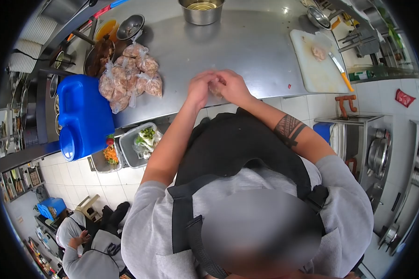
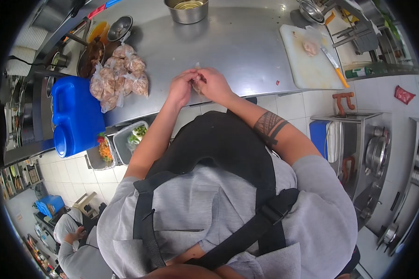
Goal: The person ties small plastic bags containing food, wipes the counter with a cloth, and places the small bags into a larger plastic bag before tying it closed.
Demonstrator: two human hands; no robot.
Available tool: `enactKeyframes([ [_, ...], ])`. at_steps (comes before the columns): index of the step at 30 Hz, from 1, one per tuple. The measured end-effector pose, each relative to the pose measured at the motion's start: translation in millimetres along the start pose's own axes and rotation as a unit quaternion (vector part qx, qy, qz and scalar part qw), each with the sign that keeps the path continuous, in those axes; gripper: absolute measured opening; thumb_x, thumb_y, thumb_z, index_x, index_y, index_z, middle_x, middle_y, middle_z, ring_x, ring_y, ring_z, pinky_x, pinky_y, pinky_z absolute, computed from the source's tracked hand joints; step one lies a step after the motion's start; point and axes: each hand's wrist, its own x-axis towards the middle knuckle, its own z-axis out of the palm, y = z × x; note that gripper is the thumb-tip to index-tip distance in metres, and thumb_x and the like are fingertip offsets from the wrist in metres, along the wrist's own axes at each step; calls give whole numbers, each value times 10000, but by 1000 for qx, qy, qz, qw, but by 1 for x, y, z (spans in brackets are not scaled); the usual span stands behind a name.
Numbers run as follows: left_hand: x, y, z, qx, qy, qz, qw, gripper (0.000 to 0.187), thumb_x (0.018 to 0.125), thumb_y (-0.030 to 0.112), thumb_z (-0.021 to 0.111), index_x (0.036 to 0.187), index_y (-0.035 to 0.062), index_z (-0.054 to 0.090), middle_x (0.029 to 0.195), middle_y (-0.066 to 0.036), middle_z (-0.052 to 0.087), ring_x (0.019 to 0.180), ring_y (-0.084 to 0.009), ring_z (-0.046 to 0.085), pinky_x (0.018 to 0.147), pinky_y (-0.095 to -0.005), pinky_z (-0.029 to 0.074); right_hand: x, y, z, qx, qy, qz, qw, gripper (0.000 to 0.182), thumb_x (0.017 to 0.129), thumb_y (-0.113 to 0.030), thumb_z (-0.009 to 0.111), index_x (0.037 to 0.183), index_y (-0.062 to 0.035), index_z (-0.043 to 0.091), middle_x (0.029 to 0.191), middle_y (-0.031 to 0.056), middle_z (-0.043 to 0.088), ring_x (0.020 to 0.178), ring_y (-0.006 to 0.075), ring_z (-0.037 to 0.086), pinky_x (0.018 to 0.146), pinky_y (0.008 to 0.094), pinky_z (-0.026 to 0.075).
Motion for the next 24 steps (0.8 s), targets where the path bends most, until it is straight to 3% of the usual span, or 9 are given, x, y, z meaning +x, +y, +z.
enactKeyframes([
  [2, -1, -2, 4, -10, 2, 5, 1000, 177, 901, 40, 634, 1044, -43, 696, 1045, -107, 686, 961, -206, 630, 858, -314, 487, -2, 2, -1, 4, 13, 15, 1000, 230, 874, -145, 716, 1073, -31, 693, 972, 149, 690, 863, 329, 672, 774, 417, 548],
  [5, -6, 2, 8, 13, 10, -29, 999, 296, 916, 57, 658, 1178, -80, 640, 1101, -104, 676, 1024, -176, 611, 920, -305, 469, -6, 6, -3, 47, 19, 40, 998, 208, 878, -130, 706, 1066, -42, 708, 970, 146, 696, 884, 333, 665, 778, 422, 542],
  [7, -3, -1, 5, 113, 31, 17, 993, 248, 910, 91, 672, 1087, -82, 687, 1105, -117, 684, 1008, -184, 633, 879, -323, 497, -5, 11, -4, -33, 37, -31, 998, 179, 882, -110, 699, 1048, -42, 702, 962, 148, 698, 870, 345, 664, 770, 426, 542],
  [11, 1, 2, 0, 266, 82, 49, 959, 227, 900, 113, 685, 999, -90, 715, 1104, -140, 687, 1014, -196, 650, 840, -338, 521, 0, 14, -1, -58, 25, -45, 997, 142, 887, -99, 691, 1014, -35, 688, 937, 157, 694, 863, 352, 662, 766, 420, 541],
  [13, 11, -11, -14, 512, 84, 221, 826, 238, 891, 128, 695, 958, -99, 720, 1089, -147, 690, 992, -205, 667, 828, -335, 526, 5, 14, 1, -31, 14, 38, 999, 123, 891, -84, 676, 1003, -33, 672, 931, 167, 681, 864, 358, 659, 771, 422, 540],
  [17, 11, -14, -17, 412, 87, 171, 891, 223, 876, 116, 708, 984, -79, 722, 1049, -128, 708, 943, -197, 674, 820, -313, 527, 14, 12, 3, 12, -68, 83, 994, 136, 894, -72, 661, 1024, -32, 664, 930, 181, 665, 862, 366, 656, 772, 430, 537],
  [19, 12, -12, -19, 138, 46, 18, 989, 185, 871, 60, 697, 1018, -49, 724, 1044, -110, 712, 908, -193, 676, 824, -294, 527, 14, -8, -4, 20, -91, 45, 995, 169, 891, -71, 652, 1054, -27, 657, 941, 188, 653, 858, 381, 657, 772, 441, 536],
  [22, -4, -1, -5, 124, 110, 27, 986, 182, 872, 0, 687, 1049, -24, 721, 1026, -92, 701, 888, -171, 669, 820, -273, 524, 12, 1, -2, -87, -55, -49, 993, 152, 882, -81, 650, 1019, -20, 674, 928, 191, 662, 864, 389, 661, 780, 451, 536],
  [24, -1, -13, -10, 119, 79, 48, 989, 167, 883, 1, 684, 1042, -30, 723, 1041, -83, 690, 901, -167, 664, 820, -271, 521, 14, 7, -1, -77, -51, -12, 996, 136, 878, -80, 645, 993, -20, 684, 919, 193, 667, 864, 393, 660, 786, 457, 536],
])
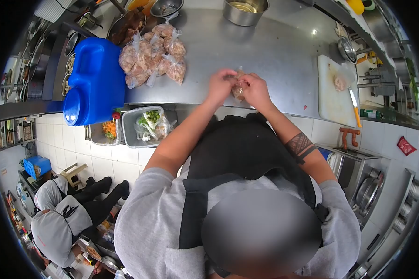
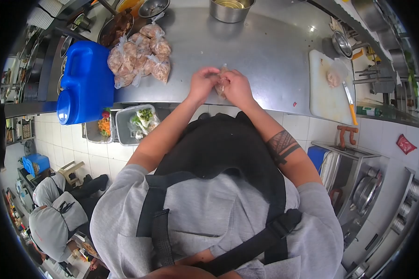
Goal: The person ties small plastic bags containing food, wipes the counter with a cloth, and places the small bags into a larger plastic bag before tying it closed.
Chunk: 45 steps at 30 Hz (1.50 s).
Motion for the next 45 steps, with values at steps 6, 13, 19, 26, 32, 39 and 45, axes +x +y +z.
enactKeyframes([
  [6, -4, -3, -6, 194, -77, 192, 959, 151, 915, 38, 690, 1048, -14, 734, 1117, -62, 664, 980, -165, 648, 841, -290, 522, 14, -9, -14, -31, -3, 20, 999, 88, 875, -76, 638, 904, -6, 682, 907, 201, 679, 862, 403, 655, 778, 478, 525],
  [13, -8, 26, -8, 306, -72, 308, 898, 156, 925, 66, 631, 1041, 20, 724, 1097, -138, 683, 980, -317, 672, 849, -390, 539, 26, -55, -34, 110, -30, 64, 991, 118, 918, -124, 636, 905, -8, 652, 878, 185, 664, 806, 334, 646, 732, 446, 506],
  [19, 3, 118, -47, 491, 42, 482, 724, 236, 813, -13, 605, 1014, 30, 719, 1106, -153, 675, 1028, -369, 656, 894, -447, 538, 38, -17, -110, 153, 131, 147, 968, 307, 899, -304, 736, 1088, -64, 708, 1076, 132, 717, 932, 316, 669, 853, 423, 541],
  [26, 49, 150, -191, 725, 169, 320, 586, 204, 870, 64, 596, 1034, 30, 712, 1167, -140, 667, 1079, -363, 619, 905, -459, 512, 18, 148, -299, -355, 352, 334, 799, 957, 740, -308, 835, 1558, -158, 359, 1533, 350, 312, 1375, 504, 384, 1103, 561, 397],
  [32, 42, 165, -147, 757, 148, 297, 563, 219, 880, 103, 629, 1062, 34, 731, 1184, -137, 667, 1082, -372, 603, 967, -483, 467, 8, 263, -374, -383, 169, 383, 824, 344, 878, -274, 640, 1167, -110, 726, 1135, 197, 718, 1106, 379, 675, 920, 449, 541],
  [39, 15, 122, -21, 342, -28, 199, 918, 287, 967, 231, 687, 1130, -3, 715, 969, -146, 716, 836, -231, 705, 754, -351, 564, 8, 113, -284, -162, 287, 97, 939, 126, 940, -145, 657, 935, -24, 691, 842, 89, 693, 735, 181, 670, 697, 327, 519],
  [45, 3, 93, 62, 76, -62, -89, 991, 457, 971, 363, 684, 1216, -20, 648, 865, -91, 695, 693, -157, 654, 687, -309, 556, -30, 34, -80, 57, 69, 0, 996, 105, 855, -14, 671, 959, -14, 684, 929, 153, 660, 813, 334, 655, 728, 373, 532],
])
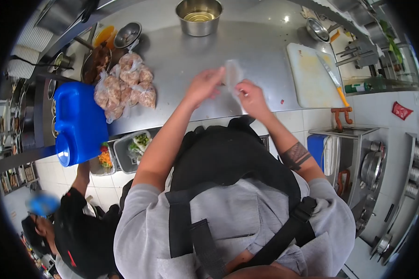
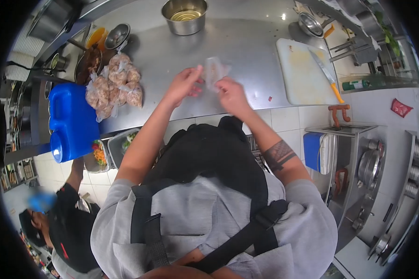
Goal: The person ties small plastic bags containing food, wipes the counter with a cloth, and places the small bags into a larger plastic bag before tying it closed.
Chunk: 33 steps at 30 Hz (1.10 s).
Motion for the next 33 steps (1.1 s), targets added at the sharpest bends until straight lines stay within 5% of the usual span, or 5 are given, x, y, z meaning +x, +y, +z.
enactKeyframes([
  [8, 0, -25, -34, 260, -40, 167, 950, 260, 865, 160, 697, 1043, -29, 711, 830, -119, 725, 728, -185, 691, 662, -353, 546, 18, -61, 30, 351, 5, 432, 831, 517, 900, -410, 778, 1076, 40, 593, 960, 96, 649, 830, 176, 690, 590, 323, 575],
  [12, -34, 10, -45, 485, 75, 248, 835, 220, 817, 117, 699, 1013, 23, 737, 878, -148, 745, 768, -276, 721, 716, -370, 555, 40, -28, 25, 124, -109, 311, 936, 398, 833, -211, 767, 1115, 3, 584, 916, 118, 659, 729, 194, 687, 582, 342, 570],
  [23, -67, 63, -75, 444, 144, 301, 832, 163, 791, 59, 675, 940, 24, 732, 900, -155, 727, 780, -265, 692, 747, -367, 546, 80, -119, -7, -67, -82, 76, 991, 129, 851, -78, 671, 956, -4, 680, 695, 26, 645, 598, 118, 604, 577, 280, 494],
  [28, -52, 45, -93, 408, 140, 353, 830, 148, 811, 28, 663, 946, 16, 720, 808, -119, 715, 707, -201, 674, 706, -328, 539, 79, -46, 5, 237, -90, 201, 946, 475, 830, -150, 768, 1260, -15, 618, 1165, 136, 677, 797, 199, 651, 740, 365, 577],
  [33, -46, 53, -93, 250, 54, 227, 940, 117, 877, 20, 625, 969, -4, 693, 772, -39, 692, 712, -95, 654, 660, -255, 515, 65, -47, 48, 3, -164, 33, 986, 795, 772, -163, 850, 1434, -26, 430, 1419, 189, 454, 988, 214, 642, 803, 329, 583],
])
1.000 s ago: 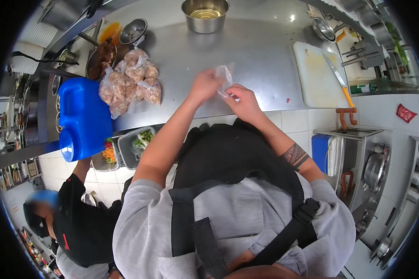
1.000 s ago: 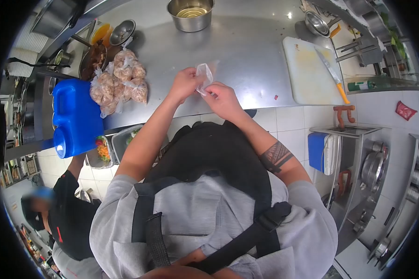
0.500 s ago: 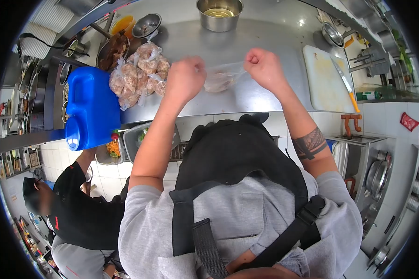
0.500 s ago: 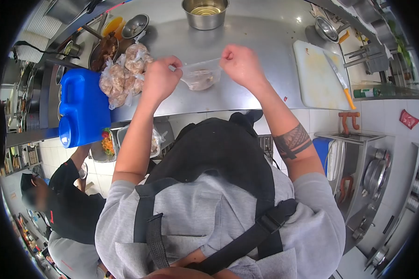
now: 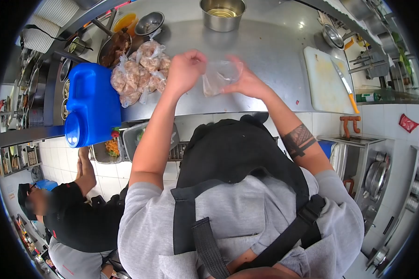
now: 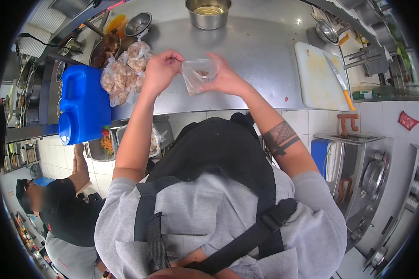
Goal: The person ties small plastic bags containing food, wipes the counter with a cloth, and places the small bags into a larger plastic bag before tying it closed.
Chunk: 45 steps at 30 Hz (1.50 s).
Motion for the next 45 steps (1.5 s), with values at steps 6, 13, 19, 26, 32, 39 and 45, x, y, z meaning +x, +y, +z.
enactKeyframes([
  [6, 4, -12, -8, -25, 32, -16, 999, 119, 884, 18, 617, 978, 2, 689, 804, -38, 693, 728, -104, 665, 653, -255, 514, -7, -9, 12, 313, 2, 198, 929, 735, 788, -134, 857, 1362, 33, 430, 1326, 220, 514, 1063, 267, 653, 862, 359, 587],
  [13, -2, -12, -2, -50, 18, -11, 999, 133, 886, 26, 620, 997, 1, 687, 810, -37, 692, 731, -103, 663, 655, -258, 516, -7, -27, 21, 511, 50, 286, 809, 257, 882, 38, 704, 1081, 42, 541, 1044, 165, 644, 938, 263, 685, 824, 365, 595],
  [19, -8, -5, -7, -1, 28, -41, 999, 143, 870, 17, 619, 985, 1, 702, 873, -54, 701, 783, -113, 672, 684, -263, 515, -25, -67, -36, 436, 10, 110, 893, 190, 880, 40, 711, 1014, 9, 581, 1001, 128, 689, 849, 178, 685, 783, 310, 573],
  [26, -15, 1, -1, 215, -3, 101, 971, 312, 803, 3, 618, 1097, -30, 716, 1123, -130, 679, 898, -256, 655, 856, -363, 535, -29, -200, -95, 194, 326, -380, 843, 197, 877, 100, 680, 1016, -17, 603, 1013, 106, 706, 869, 126, 668, 816, 293, 558],
  [32, -15, 10, -2, 215, 18, 103, 971, 386, 787, -2, 628, 1166, -21, 698, 1159, -126, 661, 859, -249, 633, 845, -357, 535, -11, -101, -37, -6, 199, -163, 966, 188, 914, 31, 629, 1086, -27, 676, 1030, 107, 724, 937, 204, 693, 881, 339, 551],
  [39, -21, 7, 2, 137, 20, 93, 986, 381, 793, -5, 644, 1170, -18, 699, 1157, -107, 655, 817, -217, 603, 817, -325, 529, -8, -36, -41, -66, 36, -7, 997, 609, 856, -47, 745, 1414, 3, 505, 1363, 131, 609, 1131, 291, 648, 989, 359, 532],
  [45, -16, 0, 8, 118, 40, 115, 986, 377, 803, -16, 635, 1172, 3, 707, 1150, -83, 655, 805, -162, 580, 790, -300, 523, 27, -1, 24, 45, -28, -54, 997, 878, 713, -251, 906, 1433, -96, 428, 1426, 187, 505, 1020, 321, 657, 890, 391, 547],
])
